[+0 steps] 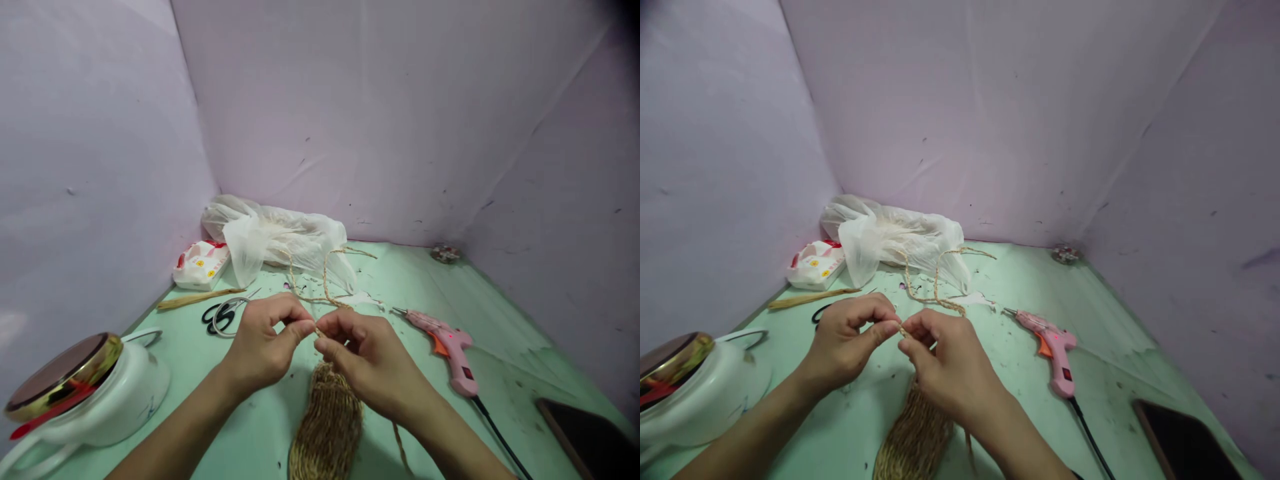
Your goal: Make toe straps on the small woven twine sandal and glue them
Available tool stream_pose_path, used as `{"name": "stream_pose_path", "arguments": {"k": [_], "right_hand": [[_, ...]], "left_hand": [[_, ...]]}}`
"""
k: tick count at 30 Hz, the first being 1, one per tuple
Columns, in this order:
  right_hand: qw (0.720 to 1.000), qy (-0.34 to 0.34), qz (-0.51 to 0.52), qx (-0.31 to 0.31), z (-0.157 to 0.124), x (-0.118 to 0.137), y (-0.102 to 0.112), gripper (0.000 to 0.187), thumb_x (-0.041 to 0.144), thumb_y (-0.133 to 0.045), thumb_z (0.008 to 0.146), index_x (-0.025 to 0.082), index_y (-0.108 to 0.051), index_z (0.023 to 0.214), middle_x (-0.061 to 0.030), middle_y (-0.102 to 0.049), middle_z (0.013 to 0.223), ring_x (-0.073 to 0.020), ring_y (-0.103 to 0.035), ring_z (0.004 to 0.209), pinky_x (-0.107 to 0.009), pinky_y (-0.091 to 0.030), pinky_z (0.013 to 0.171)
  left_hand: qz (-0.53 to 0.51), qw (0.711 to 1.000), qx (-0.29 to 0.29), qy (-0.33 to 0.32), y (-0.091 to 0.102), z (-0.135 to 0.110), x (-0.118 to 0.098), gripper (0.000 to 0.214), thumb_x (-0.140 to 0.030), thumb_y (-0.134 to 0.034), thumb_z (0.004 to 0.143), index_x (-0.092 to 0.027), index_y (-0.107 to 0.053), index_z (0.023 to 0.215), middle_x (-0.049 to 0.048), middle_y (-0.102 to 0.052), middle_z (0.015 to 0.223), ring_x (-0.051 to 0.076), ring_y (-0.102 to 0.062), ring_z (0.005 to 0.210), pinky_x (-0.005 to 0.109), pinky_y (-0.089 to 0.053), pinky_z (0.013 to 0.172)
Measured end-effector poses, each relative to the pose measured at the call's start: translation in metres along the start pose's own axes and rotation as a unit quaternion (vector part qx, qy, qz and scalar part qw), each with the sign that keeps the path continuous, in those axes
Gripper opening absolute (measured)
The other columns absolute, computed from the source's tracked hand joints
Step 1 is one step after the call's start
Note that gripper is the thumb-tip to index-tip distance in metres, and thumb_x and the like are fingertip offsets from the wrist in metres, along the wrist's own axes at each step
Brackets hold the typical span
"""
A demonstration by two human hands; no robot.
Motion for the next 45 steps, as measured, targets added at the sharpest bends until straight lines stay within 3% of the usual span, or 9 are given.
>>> {"name": "stream_pose_path", "arguments": {"k": [6, 9, 16, 21, 26, 32, 37, 40, 45], "right_hand": [[0.978, -0.116, 0.161, 0.072, 0.0, -0.012, -0.005, 0.015, 0.029, -0.054, 0.074, 0.015, -0.057, 0.067, 0.0055, -0.05, 0.05, -0.0055, -0.044, 0.035, -0.019, -0.037, 0.036], [0.977, -0.118, 0.156, 0.079, -0.001, -0.01, -0.005, 0.018, 0.031, -0.054, 0.075, 0.016, -0.057, 0.066, 0.0061, -0.05, 0.048, -0.0046, -0.043, 0.033, -0.017, -0.034, 0.035], [0.999, -0.015, -0.031, 0.005, 0.003, -0.007, 0.005, 0.02, 0.025, -0.048, 0.081, 0.017, -0.058, 0.066, 0.003, -0.053, 0.055, -0.0067, -0.047, 0.04, -0.02, -0.035, 0.042], [0.964, 0.131, -0.226, -0.045, -0.003, 0.008, 0.003, 0.019, 0.017, -0.044, 0.082, 0.017, -0.059, 0.071, -0.0005, -0.057, 0.059, -0.0115, -0.049, 0.052, -0.024, -0.036, 0.051], [0.968, 0.101, -0.228, -0.04, -0.002, 0.004, 0.0, 0.021, 0.016, -0.042, 0.082, 0.018, -0.054, 0.064, 0.0011, -0.052, 0.054, -0.0107, -0.044, 0.048, -0.023, -0.032, 0.048], [0.998, -0.04, -0.02, 0.044, 0.0, -0.007, -0.004, 0.022, 0.021, -0.048, 0.079, 0.018, -0.051, 0.057, 0.0052, -0.044, 0.046, -0.0065, -0.039, 0.039, -0.019, -0.029, 0.039], [0.974, -0.129, 0.141, 0.124, -0.008, -0.005, -0.015, 0.021, 0.031, -0.056, 0.076, 0.016, -0.056, 0.061, 0.0063, -0.046, 0.045, -0.0037, -0.038, 0.034, -0.016, -0.027, 0.034], [0.964, -0.134, 0.198, 0.12, -0.006, -0.006, -0.014, 0.022, 0.036, -0.059, 0.073, 0.016, -0.056, 0.063, 0.0064, -0.05, 0.046, -0.0033, -0.04, 0.032, -0.015, -0.03, 0.032], [0.955, -0.142, 0.26, -0.013, 0.005, -0.018, -0.004, 0.018, 0.032, -0.062, 0.07, 0.015, -0.058, 0.069, 0.0035, -0.059, 0.056, -0.0038, -0.046, 0.034, -0.016, -0.039, 0.034]], "left_hand": [[0.014, 0.994, 0.052, -0.1, -0.006, -0.003, -0.011, 0.012, -0.012, -0.051, 0.08, -0.015, -0.055, 0.069, 0.0018, -0.055, 0.064, 0.011, -0.05, 0.06, 0.023, -0.04, 0.057], [-0.017, 0.992, 0.065, -0.109, -0.004, -0.004, -0.012, 0.011, -0.01, -0.05, 0.079, -0.014, -0.056, 0.071, 0.0011, -0.054, 0.064, 0.01, -0.049, 0.06, 0.022, -0.04, 0.058], [-0.022, 0.993, 0.106, 0.05, -0.001, 0.0, 0.008, 0.007, -0.019, -0.057, 0.076, -0.014, -0.062, 0.076, 0.0002, -0.058, 0.064, 0.01, -0.05, 0.059, 0.021, -0.04, 0.056], [-0.009, 0.985, 0.1, 0.144, -0.009, -0.003, 0.016, 0.031, -0.033, -0.045, 0.083, -0.016, -0.054, 0.058, -0.0041, -0.044, 0.049, 0.008, -0.041, 0.047, 0.021, -0.034, 0.047], [0.104, 0.989, 0.1, 0.042, -0.017, -0.005, 0.007, 0.024, -0.024, -0.041, 0.085, -0.017, -0.05, 0.064, -0.002, -0.048, 0.056, 0.01, -0.043, 0.053, 0.022, -0.034, 0.051], [0.128, 0.975, 0.151, -0.101, -0.015, -0.009, -0.008, 0.025, -0.019, -0.039, 0.085, -0.017, -0.049, 0.062, -0.0013, -0.046, 0.055, 0.011, -0.041, 0.05, 0.024, -0.031, 0.049], [0.079, 0.983, 0.085, -0.144, -0.005, -0.011, -0.025, 0.029, -0.018, -0.044, 0.081, -0.018, -0.048, 0.052, -0.0029, -0.042, 0.046, 0.009, -0.037, 0.043, 0.024, -0.027, 0.046], [0.026, 0.995, 0.04, -0.085, -0.002, -0.01, -0.016, 0.032, -0.024, -0.046, 0.083, -0.017, -0.053, 0.053, -0.0018, -0.049, 0.046, 0.008, -0.042, 0.043, 0.023, -0.03, 0.046], [-0.104, 0.983, 0.003, 0.153, -0.007, -0.006, 0.021, 0.045, -0.045, -0.035, 0.087, -0.016, -0.06, 0.062, -0.0037, -0.043, 0.047, 0.009, -0.037, 0.045, 0.023, -0.032, 0.046]]}}
Point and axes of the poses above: each hand's wrist, its own z-axis towards the middle knuckle, its own y-axis out of the back of the hand, x = y × z, the point moved 6 cm from there along z, towards the middle knuckle
